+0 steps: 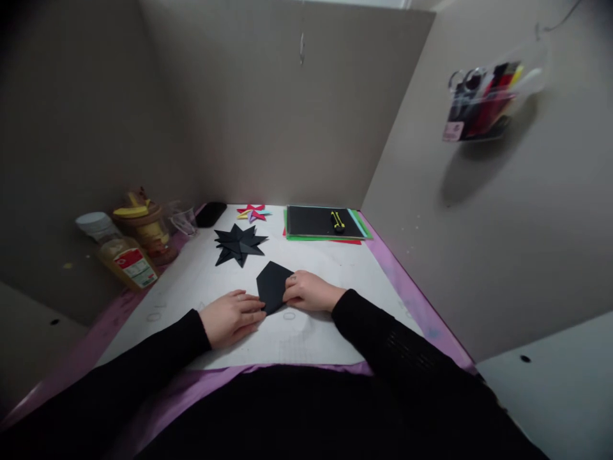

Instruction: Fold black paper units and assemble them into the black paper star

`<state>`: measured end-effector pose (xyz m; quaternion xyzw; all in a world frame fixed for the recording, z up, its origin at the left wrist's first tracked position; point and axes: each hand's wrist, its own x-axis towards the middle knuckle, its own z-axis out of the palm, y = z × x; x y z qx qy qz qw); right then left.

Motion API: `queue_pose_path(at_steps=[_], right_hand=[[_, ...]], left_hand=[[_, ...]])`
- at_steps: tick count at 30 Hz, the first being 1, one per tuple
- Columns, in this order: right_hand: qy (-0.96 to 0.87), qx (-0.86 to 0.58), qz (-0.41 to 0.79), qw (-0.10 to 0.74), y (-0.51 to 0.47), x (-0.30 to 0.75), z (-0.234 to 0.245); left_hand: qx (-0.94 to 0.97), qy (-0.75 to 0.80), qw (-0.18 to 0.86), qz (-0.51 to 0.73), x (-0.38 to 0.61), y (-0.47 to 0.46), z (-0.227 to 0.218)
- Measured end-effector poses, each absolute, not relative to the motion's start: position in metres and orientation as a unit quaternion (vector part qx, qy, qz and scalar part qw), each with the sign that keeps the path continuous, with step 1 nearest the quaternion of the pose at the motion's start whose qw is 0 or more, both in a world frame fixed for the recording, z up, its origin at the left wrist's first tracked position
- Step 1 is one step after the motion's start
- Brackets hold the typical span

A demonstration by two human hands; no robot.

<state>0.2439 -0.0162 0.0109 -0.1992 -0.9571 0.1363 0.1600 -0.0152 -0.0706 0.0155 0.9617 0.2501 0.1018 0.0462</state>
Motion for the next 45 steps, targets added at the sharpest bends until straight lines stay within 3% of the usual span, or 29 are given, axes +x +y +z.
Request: queue_pose_path(at_steps=[5,9,14,21,27,34,45], right_hand=[[-0.894,-0.263,0.292,0.217,-0.014,0.253,0.005],[-0.836,-0.371,0.332,0.231,-0.007,0.25,0.006],[-0.852,-0.427,0.249,0.175,-0.003,0.236,0.011],[-0.874,-0.435,0.163,0.142,0.001,0.228,0.012],[-0.929,-0.292,0.19,0.122,-0.009,0.235,0.021],[-0.965,-0.226,0.085,0.103,-0.029,0.227,0.022],[-0.955,-0.264,0.131,-0.022,-0.006,0.197,0.04]], left_hand=[[0.959,0.261,0.041,0.102,-0.011,-0.082,0.012],[0.958,0.261,0.048,0.108,-0.01,-0.082,0.012],[0.95,0.262,0.064,0.157,-0.002,-0.083,0.011],[0.914,0.375,-0.001,0.156,0.018,-0.086,-0.007],[0.872,0.447,0.065,0.19,0.021,-0.088,-0.001],[0.876,0.394,0.137,0.243,0.008,-0.067,-0.001],[0.918,0.337,0.11,0.178,-0.002,-0.063,0.0]])
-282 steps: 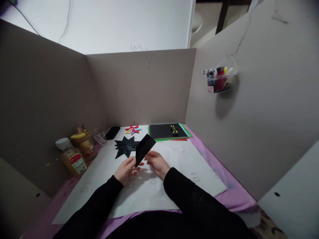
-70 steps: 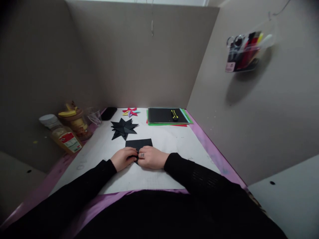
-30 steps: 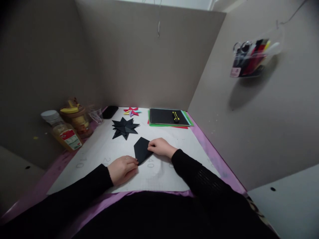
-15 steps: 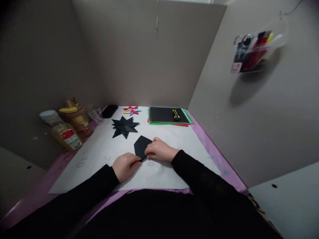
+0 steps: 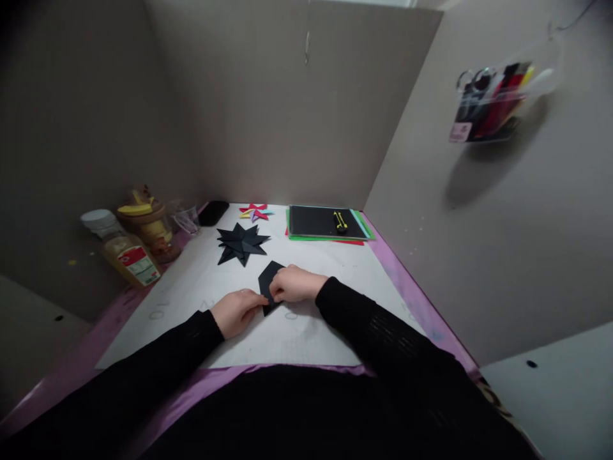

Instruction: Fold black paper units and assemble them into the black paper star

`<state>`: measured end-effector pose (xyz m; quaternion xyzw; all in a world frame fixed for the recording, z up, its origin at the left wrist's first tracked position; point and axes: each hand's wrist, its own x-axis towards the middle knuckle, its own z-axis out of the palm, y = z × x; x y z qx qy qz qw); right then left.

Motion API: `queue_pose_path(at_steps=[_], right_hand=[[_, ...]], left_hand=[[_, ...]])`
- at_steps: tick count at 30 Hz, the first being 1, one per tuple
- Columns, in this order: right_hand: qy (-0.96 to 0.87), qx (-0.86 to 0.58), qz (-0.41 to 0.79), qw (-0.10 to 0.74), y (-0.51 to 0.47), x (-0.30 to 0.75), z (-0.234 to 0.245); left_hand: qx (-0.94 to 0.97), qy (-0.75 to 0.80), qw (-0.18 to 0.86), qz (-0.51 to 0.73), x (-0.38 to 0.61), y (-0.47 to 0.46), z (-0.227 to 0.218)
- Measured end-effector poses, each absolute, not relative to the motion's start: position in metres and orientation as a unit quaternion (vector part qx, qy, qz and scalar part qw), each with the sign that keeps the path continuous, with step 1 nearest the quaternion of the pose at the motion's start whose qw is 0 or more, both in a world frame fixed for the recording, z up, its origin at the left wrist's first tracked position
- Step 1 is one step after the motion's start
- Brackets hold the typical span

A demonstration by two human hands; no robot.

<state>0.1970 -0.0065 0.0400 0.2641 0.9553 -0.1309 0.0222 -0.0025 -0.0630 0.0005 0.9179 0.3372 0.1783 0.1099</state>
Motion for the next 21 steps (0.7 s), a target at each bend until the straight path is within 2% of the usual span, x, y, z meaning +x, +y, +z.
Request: queue_pose_path(at_steps=[6,12,17,21], right_hand=[[0.939,0.286,-0.15,0.114,0.004,0.183,0.047],[0.942,0.264,-0.134,0.159,0.008,0.174,0.045],[0.931,0.311,-0.113,0.154,0.007,0.177,0.043],[0.916,0.347,-0.163,0.117,0.01,0.195,0.041]], left_hand=[[0.954,0.269,0.041,0.126,-0.005,-0.063,-0.003],[0.953,0.286,0.033,0.09,-0.004,-0.062,-0.004],[0.951,0.299,0.026,0.069,-0.004,-0.064,-0.003],[0.949,0.303,0.038,0.078,-0.005,-0.064,-0.005]])
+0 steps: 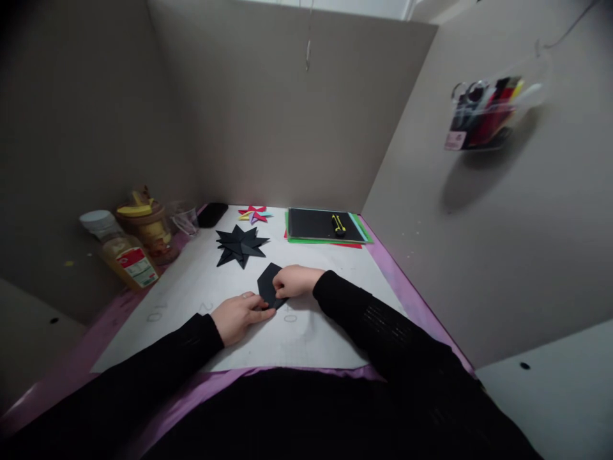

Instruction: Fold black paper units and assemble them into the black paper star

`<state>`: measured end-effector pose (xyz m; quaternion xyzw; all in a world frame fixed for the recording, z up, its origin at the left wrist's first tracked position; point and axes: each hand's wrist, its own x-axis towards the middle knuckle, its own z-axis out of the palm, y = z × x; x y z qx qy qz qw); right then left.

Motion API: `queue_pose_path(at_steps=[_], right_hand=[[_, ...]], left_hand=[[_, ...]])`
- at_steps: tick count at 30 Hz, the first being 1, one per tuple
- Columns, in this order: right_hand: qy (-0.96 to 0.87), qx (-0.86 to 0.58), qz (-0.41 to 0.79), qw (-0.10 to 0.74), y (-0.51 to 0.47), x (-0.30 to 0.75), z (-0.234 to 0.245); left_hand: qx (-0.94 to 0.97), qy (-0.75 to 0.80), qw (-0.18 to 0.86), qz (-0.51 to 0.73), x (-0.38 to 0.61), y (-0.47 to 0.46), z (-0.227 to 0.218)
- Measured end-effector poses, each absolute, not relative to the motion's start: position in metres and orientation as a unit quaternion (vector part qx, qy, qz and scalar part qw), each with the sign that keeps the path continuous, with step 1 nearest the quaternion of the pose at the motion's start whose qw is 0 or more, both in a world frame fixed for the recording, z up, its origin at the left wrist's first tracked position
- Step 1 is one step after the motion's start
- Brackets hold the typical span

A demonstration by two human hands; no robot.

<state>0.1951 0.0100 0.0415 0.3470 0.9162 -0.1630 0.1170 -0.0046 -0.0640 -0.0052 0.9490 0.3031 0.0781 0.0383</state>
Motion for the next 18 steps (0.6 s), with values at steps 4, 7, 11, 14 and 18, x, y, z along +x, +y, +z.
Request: queue_pose_path(at_steps=[4,7,11,14,18], right_hand=[[0.9,0.375,-0.208,0.078,0.014,0.209,0.037],[0.886,0.421,-0.181,0.071,0.015,0.209,0.033],[0.871,0.459,-0.162,0.067,0.012,0.206,0.031],[0.865,0.474,-0.15,0.06,0.008,0.206,0.029],[0.858,0.492,-0.141,0.054,0.006,0.206,0.027]], left_hand=[[0.95,0.3,0.039,0.081,-0.004,-0.064,-0.006],[0.95,0.301,0.028,0.082,-0.004,-0.065,-0.005],[0.95,0.3,0.015,0.089,-0.002,-0.067,-0.003],[0.951,0.295,0.006,0.094,-0.001,-0.068,-0.002],[0.951,0.297,-0.012,0.083,0.0,-0.069,-0.002]])
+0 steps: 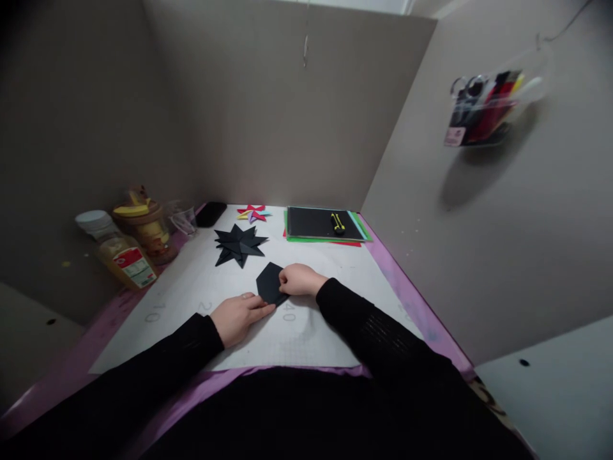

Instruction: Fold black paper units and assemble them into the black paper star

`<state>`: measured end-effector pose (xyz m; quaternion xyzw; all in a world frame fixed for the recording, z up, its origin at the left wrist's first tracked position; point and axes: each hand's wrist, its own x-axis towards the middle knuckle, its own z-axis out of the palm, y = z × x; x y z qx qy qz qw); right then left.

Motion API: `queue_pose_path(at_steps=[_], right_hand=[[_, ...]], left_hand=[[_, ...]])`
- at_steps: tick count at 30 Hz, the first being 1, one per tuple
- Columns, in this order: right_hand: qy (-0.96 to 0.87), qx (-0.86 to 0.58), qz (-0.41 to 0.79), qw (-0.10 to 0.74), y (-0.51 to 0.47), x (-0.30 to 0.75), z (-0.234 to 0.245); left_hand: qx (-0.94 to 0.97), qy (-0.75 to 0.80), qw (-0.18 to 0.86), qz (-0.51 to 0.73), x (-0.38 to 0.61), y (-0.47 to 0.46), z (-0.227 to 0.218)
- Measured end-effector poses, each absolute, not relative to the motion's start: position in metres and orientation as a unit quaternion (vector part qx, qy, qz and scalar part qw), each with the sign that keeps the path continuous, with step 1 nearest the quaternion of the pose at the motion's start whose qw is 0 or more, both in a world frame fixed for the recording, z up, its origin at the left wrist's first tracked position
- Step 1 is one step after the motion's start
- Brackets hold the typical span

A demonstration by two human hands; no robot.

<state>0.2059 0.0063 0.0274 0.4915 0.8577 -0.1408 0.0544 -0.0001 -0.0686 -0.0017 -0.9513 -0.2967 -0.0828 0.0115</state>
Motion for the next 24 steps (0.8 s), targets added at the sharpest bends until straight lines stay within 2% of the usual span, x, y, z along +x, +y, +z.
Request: queue_pose_path(at_steps=[24], right_hand=[[0.853,0.503,-0.126,0.051,0.007,0.203,0.026]], left_hand=[[-0.94,-0.332,0.041,-0.069,0.013,-0.071,0.002]])
